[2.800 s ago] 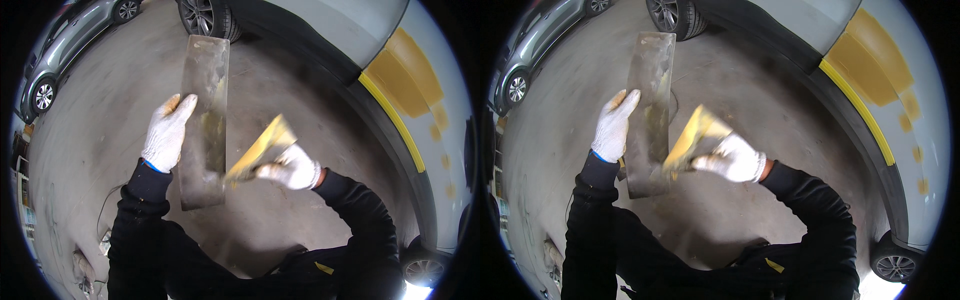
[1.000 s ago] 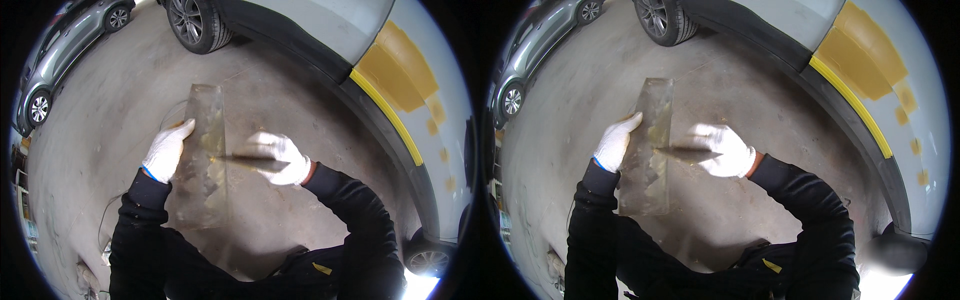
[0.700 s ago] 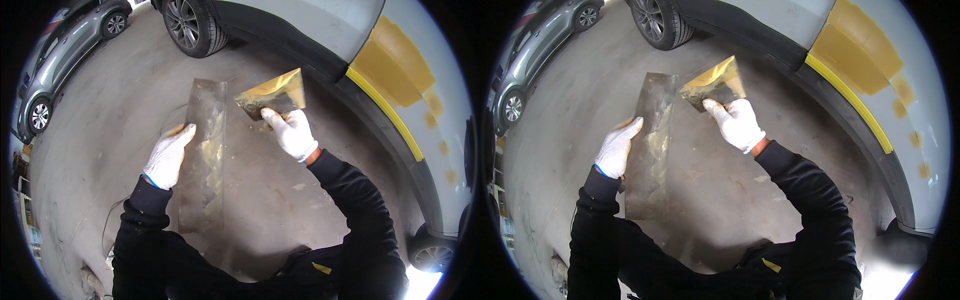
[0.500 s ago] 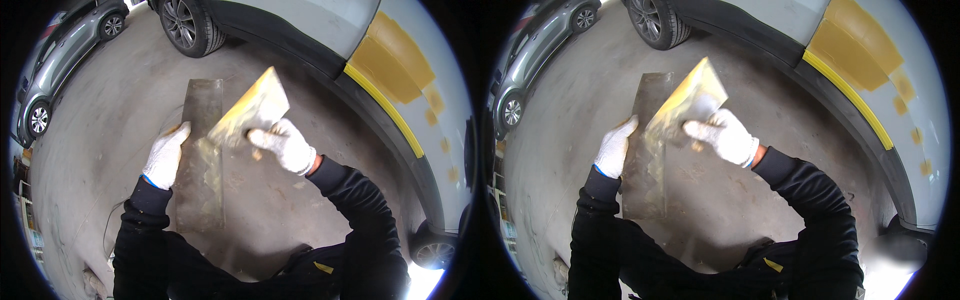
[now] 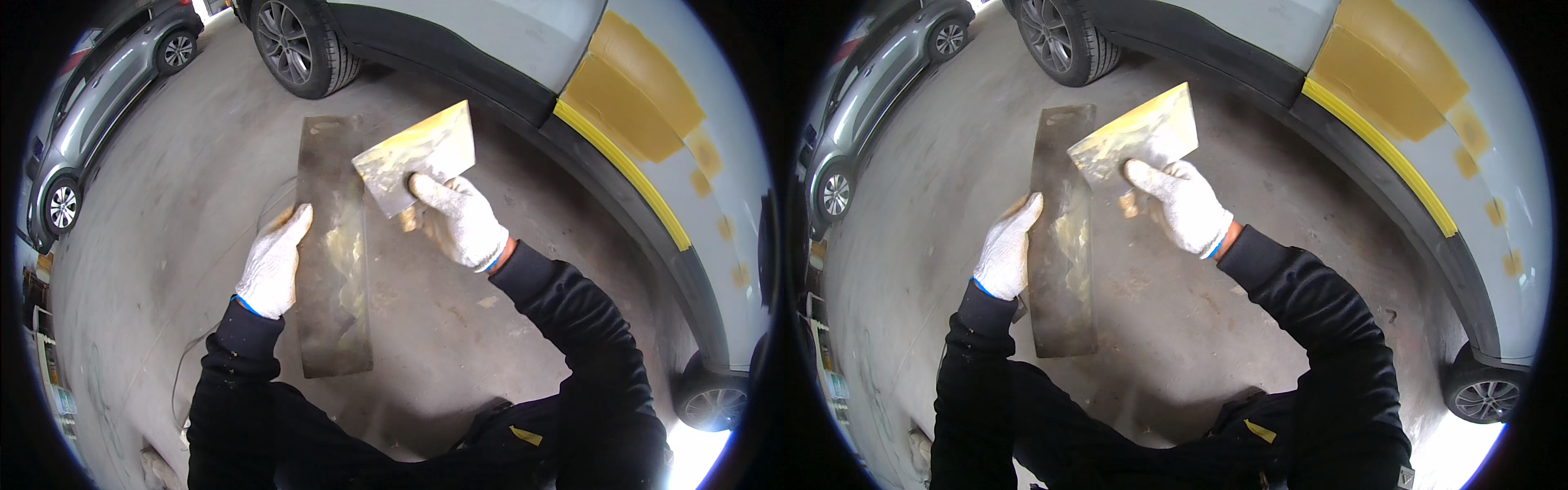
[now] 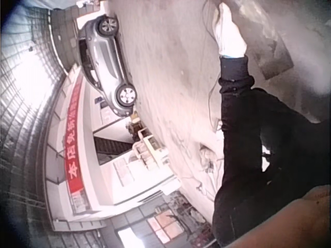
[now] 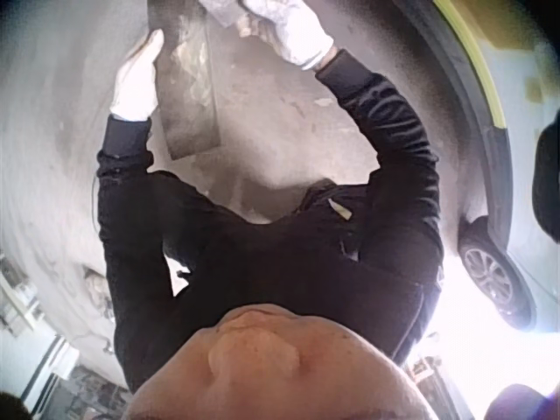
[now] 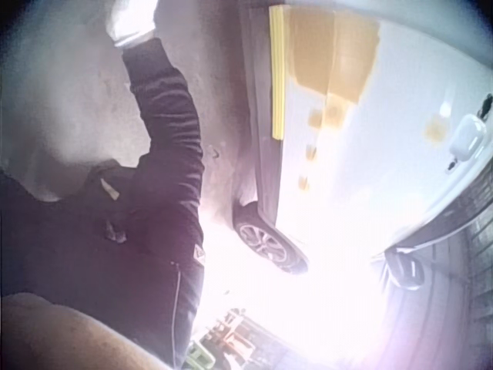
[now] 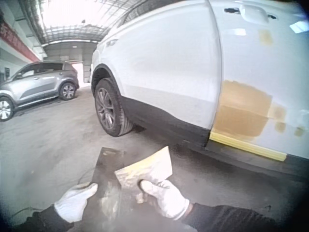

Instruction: The person applies yellow body filler to the side of a white car using a metal spreader and a smaller scraper. They spread the filler across the panel, then use the smaller tool to smooth and level the surface. The person works along the side of the car, moving between sections and occasionally repositioning tools.

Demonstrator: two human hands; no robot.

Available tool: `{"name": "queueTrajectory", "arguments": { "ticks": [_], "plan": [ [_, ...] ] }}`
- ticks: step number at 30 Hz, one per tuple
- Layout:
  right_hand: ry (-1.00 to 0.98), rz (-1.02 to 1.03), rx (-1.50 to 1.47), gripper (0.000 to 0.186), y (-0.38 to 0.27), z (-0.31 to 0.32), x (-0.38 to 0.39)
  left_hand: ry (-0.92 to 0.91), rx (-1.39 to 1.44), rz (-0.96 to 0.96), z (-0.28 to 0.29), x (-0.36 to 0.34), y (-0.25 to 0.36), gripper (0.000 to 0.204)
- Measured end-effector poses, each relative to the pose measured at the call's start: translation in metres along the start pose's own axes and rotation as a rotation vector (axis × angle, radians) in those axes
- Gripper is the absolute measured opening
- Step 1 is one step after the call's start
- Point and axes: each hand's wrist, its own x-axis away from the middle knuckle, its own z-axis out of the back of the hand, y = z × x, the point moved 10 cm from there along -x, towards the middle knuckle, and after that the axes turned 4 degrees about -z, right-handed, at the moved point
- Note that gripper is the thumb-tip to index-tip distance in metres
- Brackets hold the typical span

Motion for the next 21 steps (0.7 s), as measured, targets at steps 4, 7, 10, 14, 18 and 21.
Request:
{"name": "queueTrajectory", "arguments": {
  "ticks": [4,7,10,14,18,21],
  "plan": [
    [-0.219,-0.302,-0.229,0.049,0.03,-0.049,0.018,-0.04,-0.124,-0.108,-0.004,0.001,0.002,0.051],
    [-0.239,-0.417,-0.182,0.048,0.056,-0.058,0.021,-0.167,-0.925,-0.535,-0.021,0.015,0.034,0.052],
    [-0.101,-0.131,-0.113,0.045,0.015,-0.016,-0.015,-0.011,0.051,0.057,-0.005,0.003,-0.011,0.057],
    [0.138,0.283,0.061,0.043,-0.074,0.036,-0.026,0.036,-0.129,-0.027,-0.011,0.014,0.02,0.057],
    [0.066,0.21,0.082,0.042,-0.063,0.027,-0.016,0.019,-0.003,-0.077,-0.002,0.006,-0.006,0.064],
    [0.0,0.089,-0.102,0.048,-0.044,0.013,-0.014,0.178,0.078,0.08,-0.002,0.002,-0.005,0.065]
  ]
}}
